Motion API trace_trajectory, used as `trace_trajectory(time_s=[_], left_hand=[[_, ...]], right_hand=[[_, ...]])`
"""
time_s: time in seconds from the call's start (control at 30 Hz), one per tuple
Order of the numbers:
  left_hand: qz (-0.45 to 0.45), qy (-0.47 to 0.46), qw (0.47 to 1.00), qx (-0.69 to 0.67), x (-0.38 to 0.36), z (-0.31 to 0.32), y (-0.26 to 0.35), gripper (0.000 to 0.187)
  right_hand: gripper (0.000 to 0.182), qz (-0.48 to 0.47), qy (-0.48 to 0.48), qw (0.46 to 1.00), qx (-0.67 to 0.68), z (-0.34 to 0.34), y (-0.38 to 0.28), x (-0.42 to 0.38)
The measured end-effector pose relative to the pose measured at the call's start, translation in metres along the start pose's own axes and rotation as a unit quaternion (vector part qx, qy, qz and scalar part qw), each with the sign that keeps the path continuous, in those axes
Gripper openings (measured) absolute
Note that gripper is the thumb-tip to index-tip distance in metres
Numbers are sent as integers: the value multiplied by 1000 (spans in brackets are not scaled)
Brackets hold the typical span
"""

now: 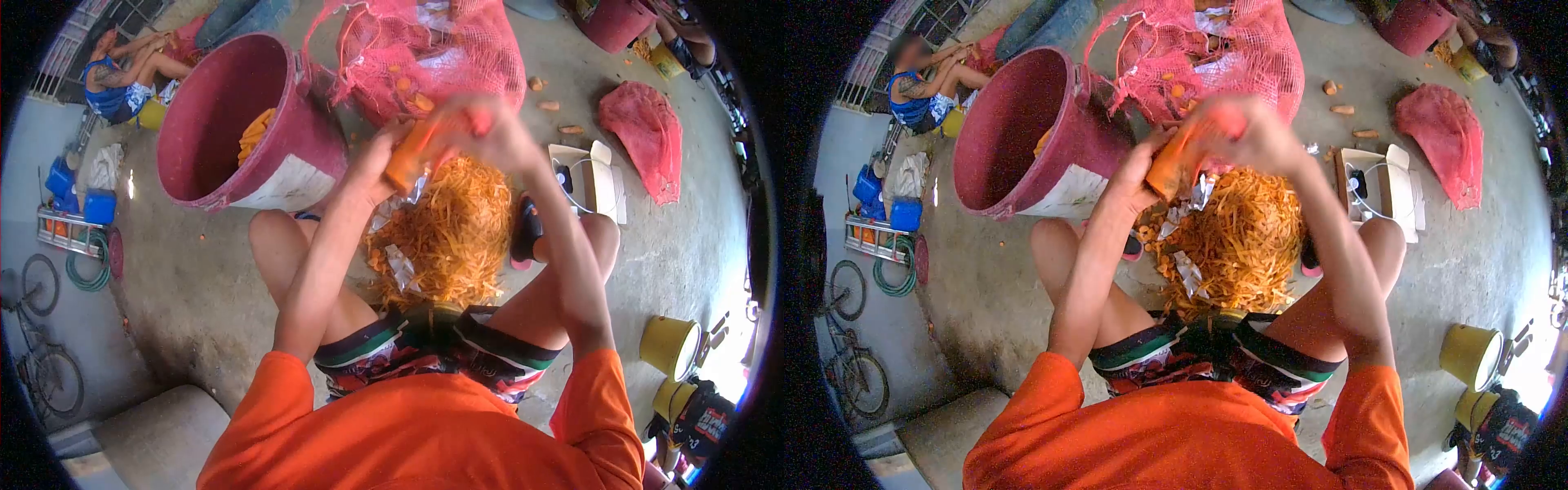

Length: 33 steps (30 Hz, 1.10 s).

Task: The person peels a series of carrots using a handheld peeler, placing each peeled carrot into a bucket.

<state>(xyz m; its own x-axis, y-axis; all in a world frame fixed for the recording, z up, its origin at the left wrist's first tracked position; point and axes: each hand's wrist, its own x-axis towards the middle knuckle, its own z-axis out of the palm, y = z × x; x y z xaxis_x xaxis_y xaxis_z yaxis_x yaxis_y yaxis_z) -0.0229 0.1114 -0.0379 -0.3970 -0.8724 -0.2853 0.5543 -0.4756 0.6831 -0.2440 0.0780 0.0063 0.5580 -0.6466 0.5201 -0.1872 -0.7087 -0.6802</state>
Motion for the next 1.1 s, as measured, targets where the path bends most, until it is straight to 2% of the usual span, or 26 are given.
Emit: trace_trajectory(time_s=[0.03, 0.07, 0.1, 0.13, 0.17, 0.2, 0.27, 0.3, 0.33, 0.4, 0.47, 0.53, 0.6, 0.63, 0.67, 0.73, 0.77, 0.8, 0.83, 0.87, 0.93, 0.97, 1.0, 1.07, 1.1], left_hand=[[6, -16, 1000, -6, 4, -5, -2, 28], [9, -29, 999, -12, 7, -12, -5, 27], [11, -93, 996, 0, -3, 9, 2, 28], [2, -89, 996, -2, -7, 4, -1, 28], [-16, -42, 999, 16, -6, 0, 1, 30], [-32, 3, 999, 34, -4, -2, 2, 31], [-24, 13, 999, 21, 2, -6, 2, 33], [-17, -25, 1000, -5, 7, -14, -1, 32], [-10, -63, 997, -30, 7, -10, 3, 32], [-14, -59, 998, -16, -1, -4, 3, 32], [-39, -34, 999, 0, -5, -4, 0, 31], [-36, -14, 999, 19, -5, 0, 2, 30], [15, -36, 999, -25, -4, 11, 3, 28], [-3, -9, 1000, -17, 5, -2, -2, 26], [-2, -9, 1000, -14, 4, 1, 4, 26], [-20, -108, 994, 15, -10, 5, 7, 26], [51, 9, 998, 48, -6, 5, -5, 28], [52, 7, 998, 45, -6, 2, -4, 28], [19, 12, 1000, 12, -8, -1, -1, 28], [-11, 15, 1000, -18, -6, -4, 3, 28], [-8, 20, 999, -28, -11, 12, 10, 27], [0, 32, 999, -24, -5, 6, 6, 27], [7, 46, 999, -20, -4, 9, 6, 26], [-3, 32, 998, -46, -12, 8, 0, 28], [-24, 2, 999, -41, -9, -6, -1, 28]], right_hand=[[24, -1, -126, 989, -77, -1, -13, 3], [24, -2, -124, 989, -76, -5, -9, 7], [22, 27, -51, 998, -31, -8, 0, 8], [20, 60, 23, 998, 14, -13, 10, 5], [21, 51, 71, 996, 16, -27, 24, 8], [21, 50, 70, 996, 12, -25, 23, 5], [19, 61, 75, 992, 77, -9, 12, 1], [22, 59, -7, 994, 87, 2, -5, -2], [20, -15, -113, 992, -51, 3, -13, 3], [17, 68, -14, 997, 23, 1, -7, 1], [16, 37, 109, 993, 1, -27, 28, 6], [18, 50, 104, 993, -7, -29, 28, 4], [21, 94, 32, 986, 132, 1, 3, -7], [23, -56, -42, 998, 2, 7, -15, 0], [20, -21, -79, 995, -63, 6, -27, 1], [16, 19, 43, 998, -38, 0, 3, -1], [15, 43, 80, 995, -48, -14, 16, 1], [14, 62, 115, 990, -62, -31, 24, 6], [16, 91, 102, 991, -10, -37, 29, 5], [16, 87, 102, 991, -13, -30, 34, 0], [20, 59, 41, 989, 126, 4, 4, -5], [22, -24, -28, 999, 26, 9, -11, 0], [22, -26, -26, 999, 26, 5, -10, 3], [22, 22, 60, 998, -11, 2, 0, 3], [21, 96, 87, 986, 109, -10, 24, 5]])
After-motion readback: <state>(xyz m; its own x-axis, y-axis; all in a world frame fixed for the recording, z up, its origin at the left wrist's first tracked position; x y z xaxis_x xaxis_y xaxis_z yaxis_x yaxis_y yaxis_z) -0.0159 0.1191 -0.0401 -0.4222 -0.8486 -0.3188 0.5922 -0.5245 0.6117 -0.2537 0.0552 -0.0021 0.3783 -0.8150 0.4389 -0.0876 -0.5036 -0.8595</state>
